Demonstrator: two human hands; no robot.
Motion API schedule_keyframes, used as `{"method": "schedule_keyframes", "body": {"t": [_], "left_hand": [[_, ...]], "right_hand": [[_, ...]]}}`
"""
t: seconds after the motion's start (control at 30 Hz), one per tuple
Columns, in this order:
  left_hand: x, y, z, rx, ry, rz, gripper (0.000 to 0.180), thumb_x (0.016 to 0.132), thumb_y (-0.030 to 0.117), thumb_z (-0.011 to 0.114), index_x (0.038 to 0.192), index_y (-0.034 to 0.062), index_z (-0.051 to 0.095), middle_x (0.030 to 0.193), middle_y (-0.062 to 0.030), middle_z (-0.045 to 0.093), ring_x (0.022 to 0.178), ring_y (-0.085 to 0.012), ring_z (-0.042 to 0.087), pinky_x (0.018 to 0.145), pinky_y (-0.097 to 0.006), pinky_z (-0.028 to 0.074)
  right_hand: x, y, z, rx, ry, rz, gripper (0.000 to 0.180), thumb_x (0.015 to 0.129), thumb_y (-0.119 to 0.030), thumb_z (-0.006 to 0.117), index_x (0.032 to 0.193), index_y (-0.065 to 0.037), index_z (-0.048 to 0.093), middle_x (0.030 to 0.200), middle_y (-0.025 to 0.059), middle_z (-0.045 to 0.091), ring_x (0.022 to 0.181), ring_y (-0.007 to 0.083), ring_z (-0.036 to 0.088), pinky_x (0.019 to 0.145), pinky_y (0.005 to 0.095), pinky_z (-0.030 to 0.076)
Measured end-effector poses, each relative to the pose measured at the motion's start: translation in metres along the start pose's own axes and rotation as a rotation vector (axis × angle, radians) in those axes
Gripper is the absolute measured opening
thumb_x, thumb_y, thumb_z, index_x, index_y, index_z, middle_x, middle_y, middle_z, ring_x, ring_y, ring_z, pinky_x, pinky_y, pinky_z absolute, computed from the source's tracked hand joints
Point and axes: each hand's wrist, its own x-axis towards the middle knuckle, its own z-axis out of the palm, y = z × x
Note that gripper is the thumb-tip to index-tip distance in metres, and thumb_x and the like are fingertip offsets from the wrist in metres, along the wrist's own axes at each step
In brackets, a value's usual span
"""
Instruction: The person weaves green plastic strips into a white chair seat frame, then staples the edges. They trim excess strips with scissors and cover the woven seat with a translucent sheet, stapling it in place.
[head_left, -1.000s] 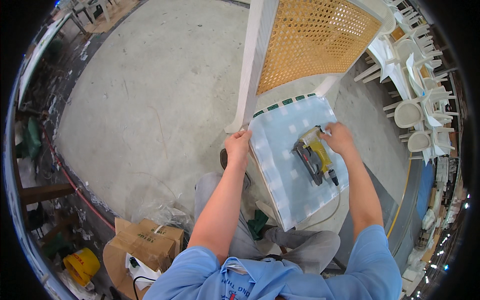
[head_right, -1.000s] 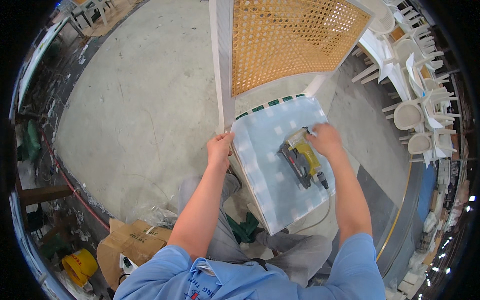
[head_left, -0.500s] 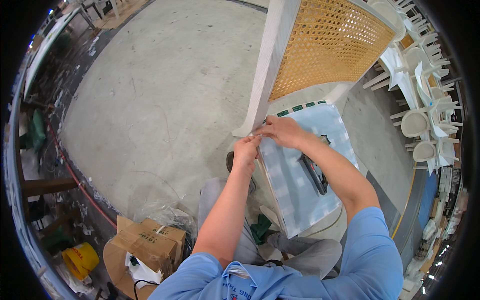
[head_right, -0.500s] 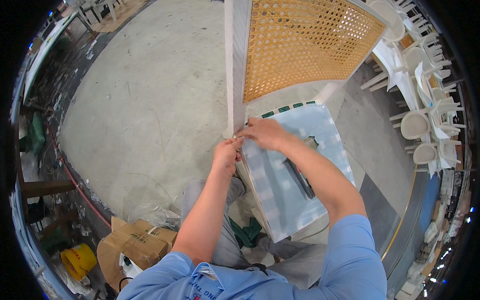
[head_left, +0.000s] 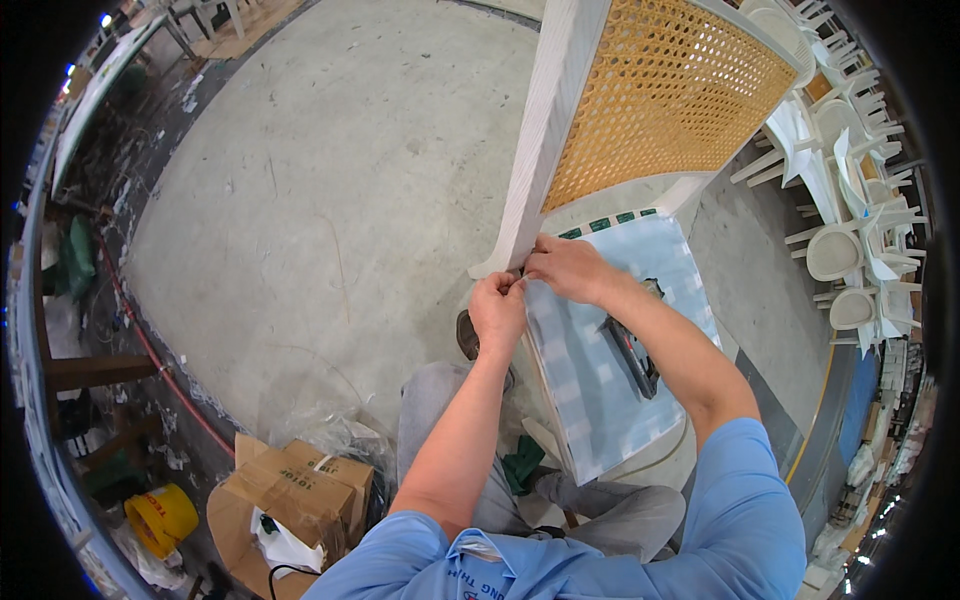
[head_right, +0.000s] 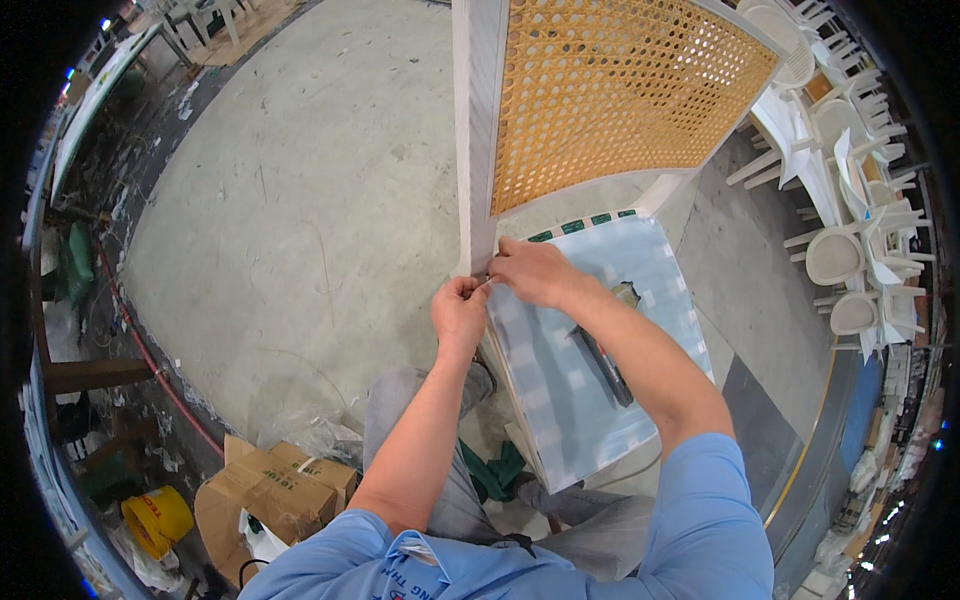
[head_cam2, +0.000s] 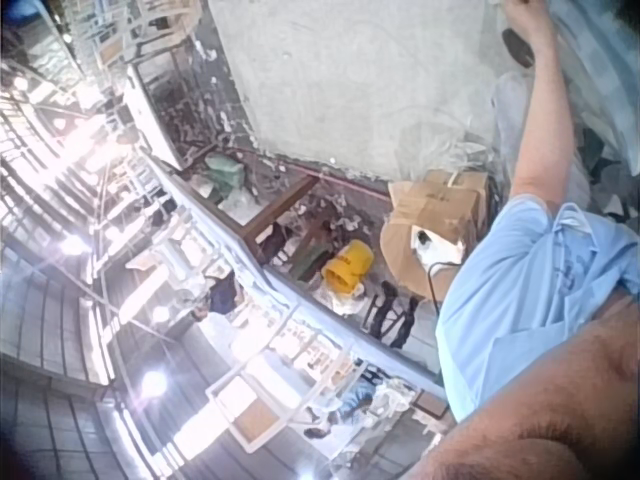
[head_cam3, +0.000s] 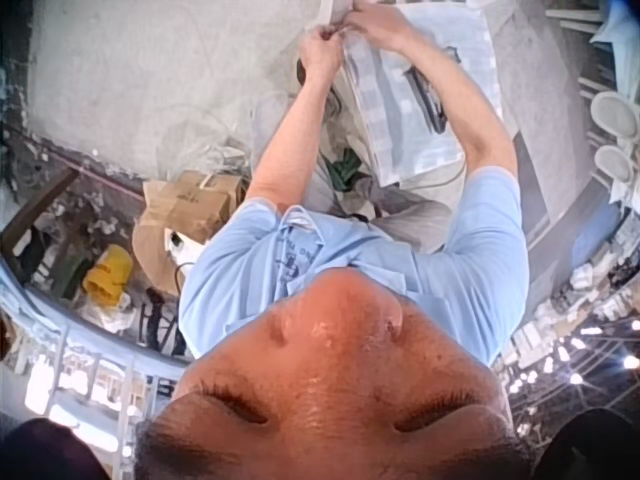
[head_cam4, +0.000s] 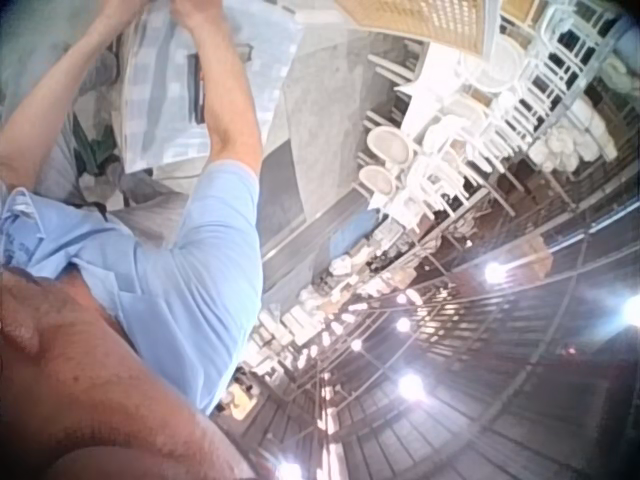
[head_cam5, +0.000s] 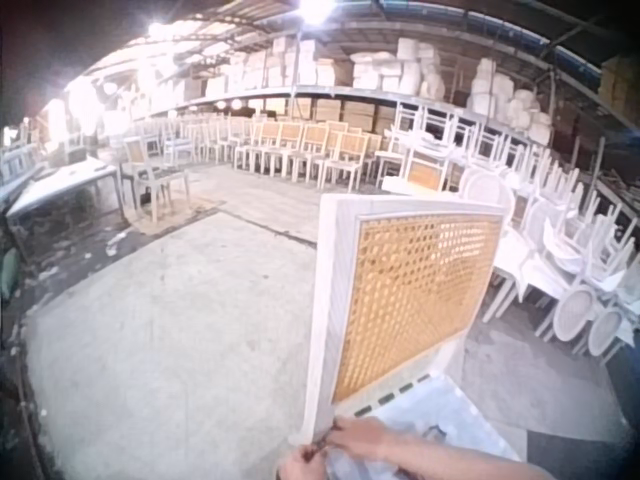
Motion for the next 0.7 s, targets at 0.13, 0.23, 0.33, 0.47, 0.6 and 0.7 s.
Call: {"method": "schedule_keyframes", "body": {"t": [0.13, 0.23, 0.33, 0.47, 0.6, 0.7], "left_hand": [[0.000, -0.001, 0.003, 0.002, 0.044, -0.022, 0.014, 0.083, 0.012, 0.074, 0.084, -0.0010, 0.069, 0.075, -0.0081, 0.068, 0.067, -0.0169, 0.063, 0.065, -0.033, 0.051], [-0.004, 0.000, 0.012, 0.020, 0.092, -0.003, 0.014, 0.083, 0.011, 0.073, 0.082, -0.0011, 0.068, 0.078, -0.0115, 0.068, 0.071, -0.0203, 0.065, 0.069, -0.035, 0.051], [-0.003, -0.004, 0.017, 0.076, 0.106, -0.001, 0.016, 0.082, 0.012, 0.073, 0.085, -0.0013, 0.066, 0.084, -0.0141, 0.067, 0.077, -0.0239, 0.066, 0.074, -0.037, 0.052], [0.019, -0.032, 0.012, -0.156, 0.098, -0.199, 0.030, 0.084, 0.013, 0.072, 0.109, 0.0015, 0.060, 0.094, -0.0101, 0.067, 0.082, -0.0194, 0.065, 0.073, -0.035, 0.052], [0.018, -0.028, 0.021, -0.265, -0.045, -0.385, 0.049, 0.084, 0.015, 0.072, 0.124, 0.0004, 0.048, 0.107, -0.0134, 0.063, 0.087, -0.0235, 0.064, 0.075, -0.039, 0.053], [0.021, -0.024, 0.020, -0.371, -0.124, -0.498, 0.052, 0.084, 0.015, 0.072, 0.126, -0.0010, 0.046, 0.112, -0.0155, 0.061, 0.090, -0.0252, 0.065, 0.075, -0.042, 0.054]], "right_hand": [[-0.004, 0.003, 0.005, 0.046, 0.038, 0.165, 0.016, 0.094, -0.027, 0.064, 0.099, -0.013, 0.070, 0.107, 0.0075, 0.061, 0.100, 0.0295, 0.065, 0.081, 0.0437, 0.054], [-0.004, 0.007, 0.019, 0.071, 0.127, 0.153, 0.020, 0.094, -0.030, 0.064, 0.099, -0.012, 0.071, 0.102, 0.0077, 0.061, 0.096, 0.0300, 0.066, 0.079, 0.0438, 0.054], [0.000, 0.008, 0.028, 0.087, 0.156, 0.165, 0.018, 0.093, -0.028, 0.066, 0.102, -0.013, 0.071, 0.109, 0.0056, 0.062, 0.097, 0.0297, 0.067, 0.080, 0.0430, 0.054], [0.016, -0.003, 0.025, 0.102, 0.219, 0.079, 0.018, 0.091, -0.025, 0.068, 0.102, -0.012, 0.071, 0.111, 0.0060, 0.065, 0.098, 0.0306, 0.067, 0.080, 0.0430, 0.055], [0.005, 0.018, 0.023, 0.102, 0.389, 0.208, 0.020, 0.089, -0.021, 0.071, 0.105, -0.009, 0.070, 0.112, 0.0091, 0.069, 0.091, 0.0294, 0.067, 0.078, 0.0404, 0.055], [-0.029, 0.041, 0.004, 0.294, 0.696, 0.319, 0.021, 0.088, -0.019, 0.073, 0.102, -0.004, 0.069, 0.098, 0.0107, 0.071, 0.083, 0.0249, 0.067, 0.074, 0.0385, 0.053]]}}
